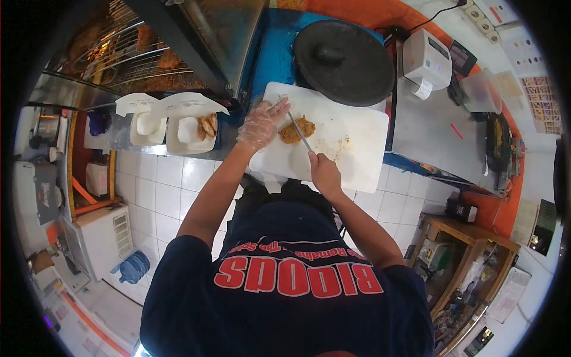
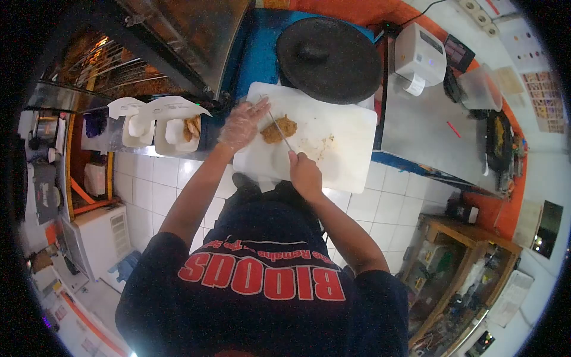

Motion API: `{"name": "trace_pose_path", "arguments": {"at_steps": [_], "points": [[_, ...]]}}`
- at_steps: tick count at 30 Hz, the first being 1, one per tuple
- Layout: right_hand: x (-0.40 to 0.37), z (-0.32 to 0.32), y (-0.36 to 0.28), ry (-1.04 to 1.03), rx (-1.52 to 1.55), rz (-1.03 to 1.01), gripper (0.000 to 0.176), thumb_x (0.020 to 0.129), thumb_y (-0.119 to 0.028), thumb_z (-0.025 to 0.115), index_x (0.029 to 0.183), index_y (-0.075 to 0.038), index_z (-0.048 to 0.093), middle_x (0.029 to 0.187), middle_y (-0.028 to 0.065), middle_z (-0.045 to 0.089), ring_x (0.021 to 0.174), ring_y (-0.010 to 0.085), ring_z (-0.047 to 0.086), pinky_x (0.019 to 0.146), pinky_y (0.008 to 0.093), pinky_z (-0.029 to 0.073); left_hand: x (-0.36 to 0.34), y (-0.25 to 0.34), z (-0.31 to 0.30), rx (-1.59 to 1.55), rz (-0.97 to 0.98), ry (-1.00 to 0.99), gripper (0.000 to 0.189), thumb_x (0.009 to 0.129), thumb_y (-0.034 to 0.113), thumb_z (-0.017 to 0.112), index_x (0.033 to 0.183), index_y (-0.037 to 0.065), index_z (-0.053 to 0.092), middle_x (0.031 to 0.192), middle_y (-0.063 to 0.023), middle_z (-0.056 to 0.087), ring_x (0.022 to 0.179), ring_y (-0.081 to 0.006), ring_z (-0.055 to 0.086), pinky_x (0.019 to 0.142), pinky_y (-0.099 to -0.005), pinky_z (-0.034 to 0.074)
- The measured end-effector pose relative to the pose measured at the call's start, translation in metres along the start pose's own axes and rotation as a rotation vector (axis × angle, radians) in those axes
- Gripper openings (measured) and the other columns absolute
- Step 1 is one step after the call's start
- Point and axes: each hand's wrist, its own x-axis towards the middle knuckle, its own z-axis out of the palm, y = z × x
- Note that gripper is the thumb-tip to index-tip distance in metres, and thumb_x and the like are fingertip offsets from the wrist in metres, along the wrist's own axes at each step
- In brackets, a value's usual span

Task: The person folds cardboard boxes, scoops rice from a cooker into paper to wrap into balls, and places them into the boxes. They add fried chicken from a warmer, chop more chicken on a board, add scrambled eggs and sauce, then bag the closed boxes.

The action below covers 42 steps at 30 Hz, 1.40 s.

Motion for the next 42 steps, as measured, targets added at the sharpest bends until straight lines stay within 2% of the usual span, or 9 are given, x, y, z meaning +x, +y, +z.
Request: {"name": "trace_pose_path", "arguments": {"at_steps": [6,14,16,19,24,31,37,39,42], "points": [[-0.003,0.002,-0.003,-0.006,-0.089,0.032,0.047,0.106,-0.044,0.045,0.094,-0.002,0.062,0.082,0.0285,0.069,0.080,0.0501,0.068,0.073,0.0589,0.054,0.002,-0.005,0.007,-0.075,0.023,-0.006,0.068,0.080,0.001,0.058,0.146,0.019,0.054,0.160,0.0053,0.043,0.119,-0.0254,0.055,0.102,-0.0411,0.048],[0.016,0.020,0.006,-0.050,-0.231,-0.048,0.045,0.106,-0.042,0.045,0.097,-0.001,0.061,0.083,0.0255,0.071,0.078,0.0465,0.070,0.072,0.0560,0.056,-0.005,-0.014,0.017,0.035,-0.015,-0.054,0.064,0.082,0.005,0.054,0.144,0.019,0.056,0.156,0.0045,0.048,0.111,-0.0288,0.058,0.100,-0.0411,0.048],[0.022,0.022,0.014,-0.074,-0.164,-0.067,0.048,0.106,-0.044,0.046,0.097,0.001,0.061,0.084,0.0299,0.069,0.078,0.0482,0.069,0.071,0.0567,0.056,0.001,-0.017,0.017,0.034,0.003,-0.044,0.063,0.083,0.005,0.053,0.144,0.020,0.057,0.156,0.0045,0.049,0.110,-0.0293,0.059,0.100,-0.0408,0.048],[0.018,0.029,0.012,-0.020,-0.191,-0.025,0.047,0.106,-0.043,0.046,0.099,0.000,0.063,0.086,0.0278,0.071,0.081,0.0474,0.070,0.074,0.0561,0.056,0.001,-0.018,0.022,0.014,0.070,0.042,0.063,0.084,0.005,0.052,0.146,0.018,0.055,0.157,0.0039,0.048,0.111,-0.0294,0.058,0.101,-0.0400,0.047],[0.013,0.012,0.010,-0.045,-0.124,-0.030,0.049,0.104,-0.045,0.048,0.096,0.000,0.066,0.086,0.0290,0.070,0.084,0.0485,0.069,0.076,0.0568,0.055,-0.003,0.006,-0.008,0.025,-0.080,-0.061,0.066,0.083,0.002,0.053,0.147,0.015,0.053,0.157,0.0034,0.047,0.112,-0.0310,0.058,0.101,-0.0391,0.048],[-0.016,0.004,-0.012,-0.042,-0.045,0.039,0.050,0.104,-0.047,0.048,0.096,-0.001,0.067,0.085,0.0289,0.070,0.083,0.0483,0.069,0.076,0.0566,0.055,-0.013,0.001,0.000,-0.107,0.037,0.126,0.069,0.081,-0.001,0.056,0.149,0.016,0.051,0.157,0.0021,0.048,0.110,-0.0319,0.058,0.103,-0.0406,0.048],[-0.009,0.038,0.000,-0.017,-0.168,0.056,0.050,0.105,-0.046,0.047,0.095,-0.001,0.067,0.085,0.0281,0.070,0.080,0.0480,0.070,0.076,0.0555,0.056,-0.025,-0.003,0.019,-0.067,-0.013,0.012,0.066,0.083,0.002,0.056,0.147,0.016,0.052,0.155,0.0003,0.050,0.108,-0.0328,0.059,0.101,-0.0410,0.048],[-0.005,0.042,0.000,0.001,-0.201,0.058,0.051,0.105,-0.046,0.047,0.095,-0.001,0.067,0.085,0.0277,0.070,0.080,0.0479,0.070,0.076,0.0553,0.056,-0.020,0.001,0.015,-0.020,-0.084,-0.110,0.076,0.082,-0.003,0.050,0.154,0.021,0.043,0.163,0.0070,0.038,0.121,-0.0318,0.055,0.110,-0.0400,0.043],[-0.001,0.027,-0.005,0.011,-0.113,0.033,0.051,0.104,-0.047,0.047,0.095,-0.001,0.068,0.086,0.0275,0.071,0.080,0.0470,0.070,0.077,0.0555,0.056,-0.006,-0.004,0.019,-0.001,-0.145,-0.169,0.073,0.083,-0.003,0.049,0.152,0.021,0.046,0.160,0.0067,0.043,0.123,-0.0318,0.055,0.111,-0.0421,0.042]]}}
